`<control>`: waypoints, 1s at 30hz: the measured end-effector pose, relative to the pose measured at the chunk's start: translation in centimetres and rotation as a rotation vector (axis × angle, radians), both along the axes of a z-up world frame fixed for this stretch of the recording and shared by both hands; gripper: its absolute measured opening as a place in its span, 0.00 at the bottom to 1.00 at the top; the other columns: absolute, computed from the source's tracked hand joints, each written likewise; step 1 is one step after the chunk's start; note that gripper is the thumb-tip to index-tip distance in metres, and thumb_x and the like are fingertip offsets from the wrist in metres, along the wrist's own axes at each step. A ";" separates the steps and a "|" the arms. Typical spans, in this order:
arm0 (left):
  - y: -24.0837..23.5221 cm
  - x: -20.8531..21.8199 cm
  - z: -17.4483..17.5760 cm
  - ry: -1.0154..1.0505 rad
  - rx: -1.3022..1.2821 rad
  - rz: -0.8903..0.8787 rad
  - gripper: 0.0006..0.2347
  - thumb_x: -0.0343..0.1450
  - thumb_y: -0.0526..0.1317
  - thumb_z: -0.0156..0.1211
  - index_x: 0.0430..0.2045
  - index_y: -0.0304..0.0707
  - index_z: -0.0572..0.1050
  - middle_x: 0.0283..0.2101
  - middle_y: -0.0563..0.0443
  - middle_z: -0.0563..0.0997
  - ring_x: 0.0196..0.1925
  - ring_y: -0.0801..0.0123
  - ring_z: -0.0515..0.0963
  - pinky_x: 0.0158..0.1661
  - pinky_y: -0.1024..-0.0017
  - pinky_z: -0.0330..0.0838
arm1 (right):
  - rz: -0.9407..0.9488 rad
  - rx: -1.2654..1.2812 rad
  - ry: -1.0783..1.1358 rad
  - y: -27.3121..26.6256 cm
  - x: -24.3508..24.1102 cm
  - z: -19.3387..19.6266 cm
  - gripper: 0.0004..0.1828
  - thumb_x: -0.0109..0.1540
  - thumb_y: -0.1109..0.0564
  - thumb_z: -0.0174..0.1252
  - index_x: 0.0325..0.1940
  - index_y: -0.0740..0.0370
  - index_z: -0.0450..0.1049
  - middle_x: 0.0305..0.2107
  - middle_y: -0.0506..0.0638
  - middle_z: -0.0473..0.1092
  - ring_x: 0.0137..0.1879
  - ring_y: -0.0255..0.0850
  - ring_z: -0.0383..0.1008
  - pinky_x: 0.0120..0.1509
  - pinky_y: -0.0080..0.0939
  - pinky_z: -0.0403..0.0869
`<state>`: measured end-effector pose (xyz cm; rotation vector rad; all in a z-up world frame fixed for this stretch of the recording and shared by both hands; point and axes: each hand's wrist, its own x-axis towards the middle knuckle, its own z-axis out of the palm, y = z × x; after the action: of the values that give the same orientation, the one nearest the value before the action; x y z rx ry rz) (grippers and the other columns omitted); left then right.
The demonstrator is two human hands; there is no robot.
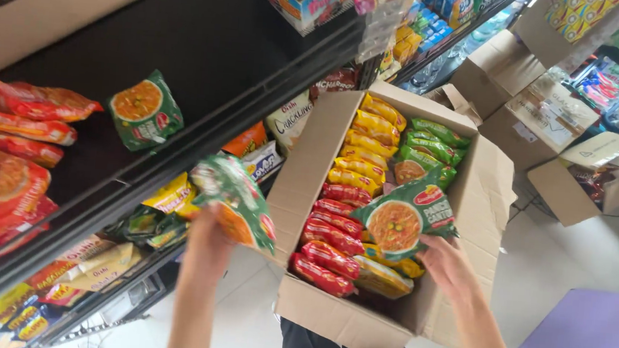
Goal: The person removes various instant noodle packets from a cardboard box and places them onto a store shelf. They handle red, yellow, and green packets, arranging them in rows on the shelf.
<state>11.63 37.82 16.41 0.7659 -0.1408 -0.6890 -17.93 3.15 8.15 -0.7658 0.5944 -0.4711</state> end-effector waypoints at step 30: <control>-20.1 -19.0 -3.4 -1.311 0.800 -0.317 0.24 0.57 0.49 0.77 0.44 0.45 0.77 0.66 0.38 0.65 0.61 0.42 0.74 0.52 0.54 0.74 | 1.229 -1.001 0.745 -9.2 3.4 9.2 0.32 0.62 0.45 0.59 0.71 0.53 0.67 0.47 0.61 0.79 0.45 0.52 0.78 0.51 0.48 0.78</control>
<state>-7.38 17.77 13.06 1.9171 -1.2516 -0.4183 -14.50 -6.02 17.34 -2.0971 0.4181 0.7877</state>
